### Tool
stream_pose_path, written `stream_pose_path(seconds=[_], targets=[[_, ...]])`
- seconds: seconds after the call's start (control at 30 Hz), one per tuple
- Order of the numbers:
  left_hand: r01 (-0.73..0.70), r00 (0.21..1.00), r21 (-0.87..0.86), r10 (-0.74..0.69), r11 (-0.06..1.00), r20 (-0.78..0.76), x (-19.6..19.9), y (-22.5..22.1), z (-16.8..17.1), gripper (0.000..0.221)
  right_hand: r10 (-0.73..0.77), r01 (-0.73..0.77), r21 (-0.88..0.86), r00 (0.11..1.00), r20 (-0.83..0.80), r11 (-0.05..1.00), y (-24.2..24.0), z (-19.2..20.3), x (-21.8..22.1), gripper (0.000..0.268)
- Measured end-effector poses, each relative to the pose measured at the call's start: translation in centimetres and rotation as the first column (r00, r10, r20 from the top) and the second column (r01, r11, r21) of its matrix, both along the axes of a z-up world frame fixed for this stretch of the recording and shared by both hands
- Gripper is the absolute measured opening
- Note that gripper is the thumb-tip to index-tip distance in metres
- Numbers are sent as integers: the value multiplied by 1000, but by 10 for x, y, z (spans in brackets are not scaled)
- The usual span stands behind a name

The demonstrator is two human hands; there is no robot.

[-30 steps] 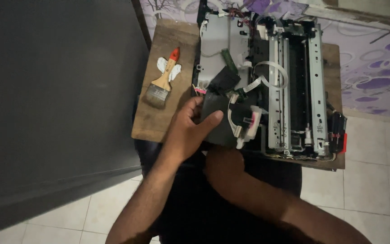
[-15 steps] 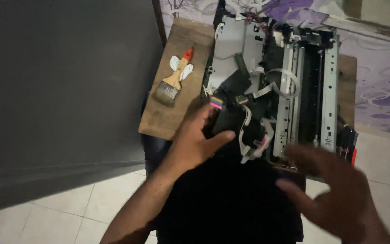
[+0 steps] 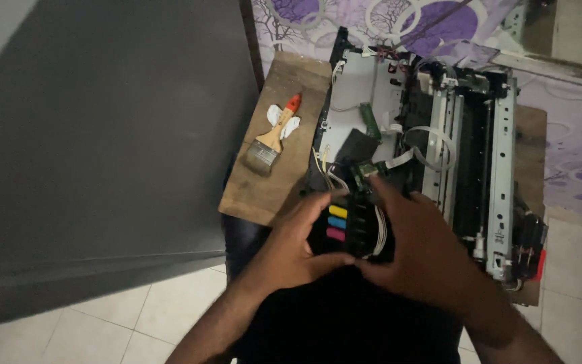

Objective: Repairing a printer by manipulating the ink carriage and internal ribbon cables.

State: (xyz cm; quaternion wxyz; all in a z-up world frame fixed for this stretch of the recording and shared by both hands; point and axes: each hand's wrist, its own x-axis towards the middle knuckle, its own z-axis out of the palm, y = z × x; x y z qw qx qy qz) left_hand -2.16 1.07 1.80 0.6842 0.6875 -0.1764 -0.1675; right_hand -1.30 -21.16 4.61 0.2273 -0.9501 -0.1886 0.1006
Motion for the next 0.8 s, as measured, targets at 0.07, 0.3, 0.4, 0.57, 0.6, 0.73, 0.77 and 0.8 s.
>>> stream_pose_path(seconds=[0.07,0.3,0.4,0.57,0.6,0.73,0.77,0.8], targets=[[-30,985,92,14,995,170,-1,1,-4,81,7,-8,-97,1000,-8,995,-6,-11,-3,123],[-322,760,204,124,924,638,-10,10,-37,58,19,-14,-87,998,63,996,2,1,0,90],[-338,734,186,135,923,666,-11,11,-30,19,58,-45,-82,984,168,996,1,-5,4,94],[-466,688,230,187,854,701,-18,14,-43,10,-32,42,-130,997,72,991,12,-7,7,106],[-463,698,229,193,856,690,-20,15,-44,10,-53,62,-134,996,72,989,11,-11,5,113],[-500,697,205,250,842,672,-19,11,-53,6,-42,51,-179,998,55,983,14,-7,9,118],[-494,719,210,260,844,645,-19,11,-54,8,-73,66,-211,997,-27,975,17,-2,13,120],[-487,741,216,269,846,616,-19,11,-54,10,-108,79,-245,988,-107,966,21,3,17,123]])
